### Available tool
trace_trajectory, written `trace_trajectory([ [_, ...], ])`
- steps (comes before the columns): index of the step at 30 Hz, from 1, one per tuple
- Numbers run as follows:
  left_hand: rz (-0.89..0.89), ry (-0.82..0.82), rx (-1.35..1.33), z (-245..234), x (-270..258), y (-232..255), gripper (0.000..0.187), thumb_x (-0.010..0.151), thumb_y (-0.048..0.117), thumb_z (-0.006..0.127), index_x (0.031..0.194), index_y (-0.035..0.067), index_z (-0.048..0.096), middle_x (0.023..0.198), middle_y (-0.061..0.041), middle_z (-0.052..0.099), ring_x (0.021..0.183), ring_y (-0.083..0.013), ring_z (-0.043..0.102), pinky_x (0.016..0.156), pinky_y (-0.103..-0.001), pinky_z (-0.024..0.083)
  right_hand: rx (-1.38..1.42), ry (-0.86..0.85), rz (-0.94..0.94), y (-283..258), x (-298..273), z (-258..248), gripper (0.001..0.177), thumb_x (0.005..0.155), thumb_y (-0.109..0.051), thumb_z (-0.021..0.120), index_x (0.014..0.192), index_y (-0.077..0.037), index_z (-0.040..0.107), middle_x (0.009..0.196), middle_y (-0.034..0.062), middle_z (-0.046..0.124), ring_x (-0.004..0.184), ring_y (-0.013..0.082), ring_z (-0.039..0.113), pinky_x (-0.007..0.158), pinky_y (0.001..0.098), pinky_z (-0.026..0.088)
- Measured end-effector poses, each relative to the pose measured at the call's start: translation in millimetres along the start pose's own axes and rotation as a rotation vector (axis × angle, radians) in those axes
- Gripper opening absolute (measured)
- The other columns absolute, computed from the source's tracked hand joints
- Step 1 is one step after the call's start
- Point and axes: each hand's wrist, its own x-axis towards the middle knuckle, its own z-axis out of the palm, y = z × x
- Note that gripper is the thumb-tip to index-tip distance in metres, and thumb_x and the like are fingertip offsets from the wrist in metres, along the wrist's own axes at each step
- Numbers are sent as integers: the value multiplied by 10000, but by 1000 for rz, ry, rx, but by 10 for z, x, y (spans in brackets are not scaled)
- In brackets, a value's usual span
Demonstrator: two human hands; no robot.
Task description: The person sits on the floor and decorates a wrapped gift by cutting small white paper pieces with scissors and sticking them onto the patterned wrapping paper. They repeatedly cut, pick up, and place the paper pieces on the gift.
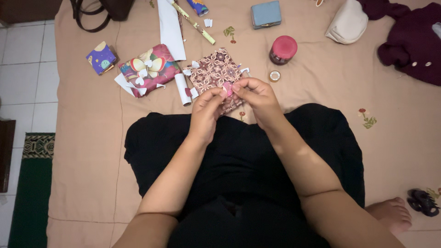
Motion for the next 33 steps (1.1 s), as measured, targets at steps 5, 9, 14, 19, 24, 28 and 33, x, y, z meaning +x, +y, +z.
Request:
trace_trajectory([
  [5, -14, -31, -48, -87, -2, -51, 127, 1058, 135, 592, 1042, 36, 670, 956, -16, 675, 905, -100, 627, 864, -267, 508, 150, -49, 49, 9, -7, -6, 109, 1042, -100, 637, 1082, -2, 661, 934, 44, 671, 874, 111, 629, 839, 252, 506],
  [9, 3, -100, -28, -118, 12, -79, 132, 1104, 164, 561, 1053, 64, 630, 981, -15, 638, 917, -109, 589, 875, -275, 483, 192, -75, 65, 35, -19, 5, 96, 1031, -108, 630, 1058, -19, 652, 933, 29, 659, 872, 99, 618, 833, 245, 499],
  [14, 555, 201, 871, 86, -111, 101, 205, 1043, 185, 645, 1179, 45, 585, 1068, -52, 624, 978, -170, 620, 920, -326, 500, -82, 156, -115, 70, 2, 130, 73, 1016, -77, 661, 1048, -11, 665, 951, 9, 661, 860, 59, 589, 803, 222, 489],
  [19, 994, 111, 1412, 256, -177, 336, 367, 869, 126, 759, 1209, 48, 645, 1119, -115, 634, 1052, -320, 619, 927, -423, 471, -615, 284, -412, 44, -118, 280, 46, 990, -56, 718, 994, -28, 682, 890, 20, 663, 764, 73, 591, 684, 262, 490],
  [24, 766, 107, 1114, 178, -102, 215, 258, 952, 29, 740, 1208, 51, 715, 1073, -96, 717, 996, -251, 695, 886, -356, 552, -586, 155, -371, 42, -123, 245, 47, 983, -73, 727, 1014, -61, 693, 922, 0, 654, 791, 62, 592, 662, 240, 482],
  [28, 257, 193, 448, 28, 12, 30, 175, 956, 37, 749, 1126, -3, 744, 975, -65, 751, 883, -130, 699, 781, -262, 545, -180, 149, -74, 87, -11, 86, 102, 1006, -82, 721, 1081, -22, 687, 918, -9, 648, 780, 52, 558, 658, 218, 451],
  [33, 112, 230, 218, -155, 133, -144, 130, 945, 64, 734, 1043, -21, 743, 921, -29, 731, 828, -74, 658, 752, -214, 521, -124, 33, -29, 234, 100, 14, 154, 966, -67, 711, 1097, 4, 673, 1016, 26, 708, 924, 51, 669, 834, 183, 545],
])
